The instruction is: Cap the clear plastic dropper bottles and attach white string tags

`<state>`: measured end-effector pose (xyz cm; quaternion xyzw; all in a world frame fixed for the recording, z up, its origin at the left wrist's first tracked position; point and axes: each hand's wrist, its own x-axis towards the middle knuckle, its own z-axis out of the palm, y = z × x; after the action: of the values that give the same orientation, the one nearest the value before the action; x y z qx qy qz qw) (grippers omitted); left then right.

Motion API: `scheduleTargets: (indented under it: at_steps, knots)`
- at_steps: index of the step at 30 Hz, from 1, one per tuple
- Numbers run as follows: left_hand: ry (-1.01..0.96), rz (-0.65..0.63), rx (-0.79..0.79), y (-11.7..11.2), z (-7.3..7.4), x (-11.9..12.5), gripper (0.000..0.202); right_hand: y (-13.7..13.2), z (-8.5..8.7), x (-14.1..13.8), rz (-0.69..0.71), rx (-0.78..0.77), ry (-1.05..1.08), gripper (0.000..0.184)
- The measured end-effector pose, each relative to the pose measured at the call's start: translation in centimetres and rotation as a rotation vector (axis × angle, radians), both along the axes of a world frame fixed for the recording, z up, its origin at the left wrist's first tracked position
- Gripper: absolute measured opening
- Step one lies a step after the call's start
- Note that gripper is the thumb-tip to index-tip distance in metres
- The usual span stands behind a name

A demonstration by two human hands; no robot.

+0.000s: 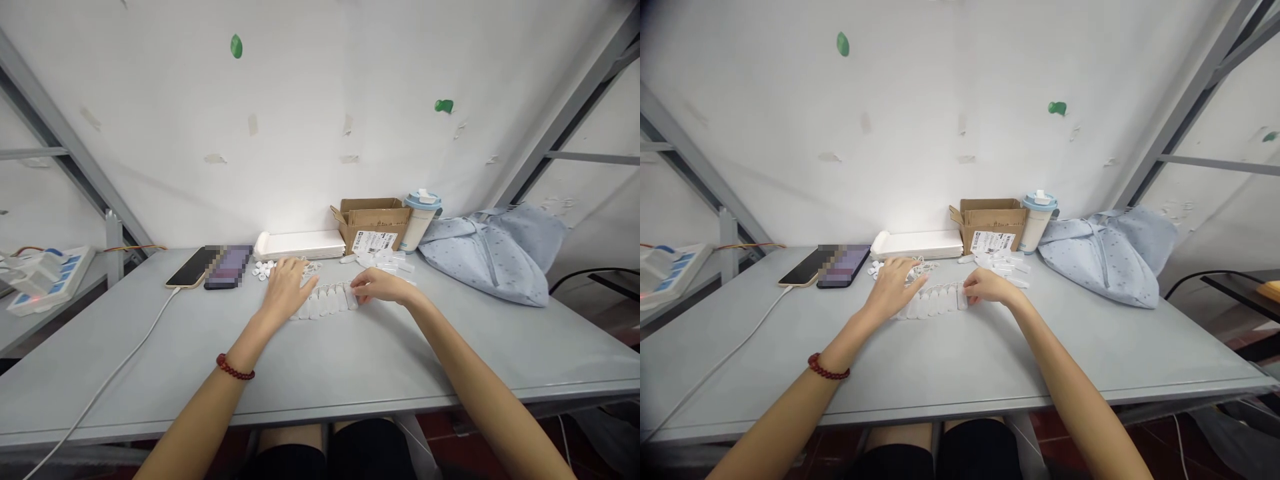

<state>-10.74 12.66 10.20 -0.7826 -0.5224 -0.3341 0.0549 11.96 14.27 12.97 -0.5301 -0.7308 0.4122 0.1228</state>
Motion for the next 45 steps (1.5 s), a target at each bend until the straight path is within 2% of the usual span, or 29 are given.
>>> scheduleTargets:
  at_steps: [9, 15, 22, 28, 32, 35, 39, 45]
  knots:
    - [0.007, 0.014, -0.019, 0.6, -0.7, -0.4, 0.020, 0.1, -0.3, 0.0, 0.011, 0.016, 0.017, 0.018]
    - [0.060, 0.052, -0.102, 1.4, -1.4, -0.8, 0.029, 0.3, -0.4, 0.1, 0.057, 0.045, -0.015, 0.020]
    - [0.086, 0.068, -0.198, 1.6, -1.5, -0.7, 0.037, 0.4, -0.2, 0.1, 0.025, 0.059, -0.080, 0.018]
    - [0.121, 0.063, -0.260, 1.9, -1.4, -0.7, 0.038, 1.0, -0.5, 0.3, -0.088, 0.270, -0.187, 0.018]
    - [0.144, 0.056, -0.276, 2.2, -1.4, -0.7, 0.039, 2.2, -1.5, 0.4, -0.203, 0.490, -0.262, 0.027]
    - [0.191, 0.032, -0.285, 2.5, -1.6, -0.6, 0.041, 3.1, -2.5, 0.5, -0.238, 0.622, -0.331, 0.033]
    - [0.245, 0.010, -0.291, 2.7, -1.7, -0.4, 0.043, 3.9, -3.6, 0.8, -0.205, 0.682, -0.421, 0.033]
    - [0.285, 0.017, -0.306, 2.8, -1.8, -0.4, 0.047, 4.5, -4.5, 0.9, -0.165, 0.664, -0.511, 0.032]
